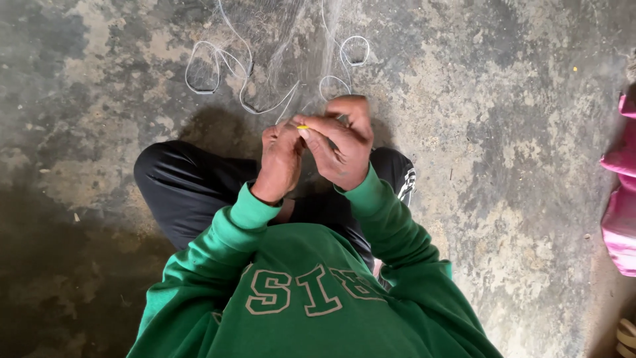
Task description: The person repairs a fishing net by cutting damaged sections with scissors, pulling the net to separate the cut pieces. The net is held by hand throughout the process.
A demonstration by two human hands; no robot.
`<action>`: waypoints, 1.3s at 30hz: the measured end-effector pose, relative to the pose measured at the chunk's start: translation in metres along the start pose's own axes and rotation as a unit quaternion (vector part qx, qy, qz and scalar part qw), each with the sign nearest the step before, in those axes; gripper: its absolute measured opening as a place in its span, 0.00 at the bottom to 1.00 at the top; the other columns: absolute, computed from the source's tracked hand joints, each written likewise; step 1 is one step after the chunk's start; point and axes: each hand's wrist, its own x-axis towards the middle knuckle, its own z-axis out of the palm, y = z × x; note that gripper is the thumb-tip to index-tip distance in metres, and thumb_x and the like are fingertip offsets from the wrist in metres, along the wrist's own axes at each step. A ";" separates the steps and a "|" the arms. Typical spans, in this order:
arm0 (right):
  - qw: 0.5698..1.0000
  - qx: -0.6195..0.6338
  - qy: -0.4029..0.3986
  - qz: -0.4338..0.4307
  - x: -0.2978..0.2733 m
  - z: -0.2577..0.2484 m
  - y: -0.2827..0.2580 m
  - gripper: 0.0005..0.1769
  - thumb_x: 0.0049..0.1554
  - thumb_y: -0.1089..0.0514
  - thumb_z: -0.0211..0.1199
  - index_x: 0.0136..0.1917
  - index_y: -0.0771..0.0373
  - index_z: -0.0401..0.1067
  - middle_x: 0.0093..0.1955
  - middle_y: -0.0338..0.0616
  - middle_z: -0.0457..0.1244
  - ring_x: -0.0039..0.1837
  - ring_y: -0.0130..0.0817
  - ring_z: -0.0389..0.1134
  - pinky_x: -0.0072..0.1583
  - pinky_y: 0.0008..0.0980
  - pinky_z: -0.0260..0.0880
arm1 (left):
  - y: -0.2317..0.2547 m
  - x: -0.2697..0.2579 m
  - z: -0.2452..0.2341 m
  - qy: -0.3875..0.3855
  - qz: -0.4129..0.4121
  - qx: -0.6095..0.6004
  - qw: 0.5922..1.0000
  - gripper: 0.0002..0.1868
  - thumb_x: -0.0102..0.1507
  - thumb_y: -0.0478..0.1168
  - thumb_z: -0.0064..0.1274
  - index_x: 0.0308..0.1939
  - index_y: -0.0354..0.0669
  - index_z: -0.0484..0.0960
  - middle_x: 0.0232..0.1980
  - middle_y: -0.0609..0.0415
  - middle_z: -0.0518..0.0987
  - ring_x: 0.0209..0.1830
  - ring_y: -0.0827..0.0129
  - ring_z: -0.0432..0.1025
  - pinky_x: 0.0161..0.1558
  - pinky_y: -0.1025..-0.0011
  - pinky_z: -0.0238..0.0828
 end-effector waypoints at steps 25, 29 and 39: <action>0.809 0.498 -0.160 0.269 -0.039 -0.060 -0.061 0.06 0.48 0.69 0.53 0.35 0.78 0.65 0.31 0.60 0.58 0.30 0.43 0.63 0.33 0.37 0.66 | 0.020 -0.010 0.032 -0.211 0.289 0.298 0.885 0.05 0.58 0.33 0.47 0.33 0.37 0.79 0.30 0.49 0.75 0.28 0.56 0.72 0.31 0.65 0.70; 0.907 0.216 -0.336 0.135 0.025 -0.071 -0.054 0.09 0.52 0.70 0.48 0.43 0.71 0.69 0.34 0.53 0.60 0.33 0.40 0.62 0.38 0.35 0.67 | 0.013 -0.012 0.037 -0.198 0.284 0.243 0.906 0.06 0.58 0.33 0.47 0.33 0.34 0.79 0.28 0.49 0.75 0.27 0.55 0.72 0.29 0.65 0.71; 0.655 -0.366 -0.661 0.016 0.081 -0.054 0.008 0.08 0.41 0.70 0.58 0.35 0.63 0.64 0.38 0.47 0.57 0.31 0.39 0.60 0.32 0.40 0.63 | 0.016 -0.025 0.049 -0.241 0.201 0.320 0.894 0.08 0.62 0.34 0.41 0.38 0.31 0.73 0.38 0.43 0.73 0.39 0.57 0.69 0.45 0.66 0.68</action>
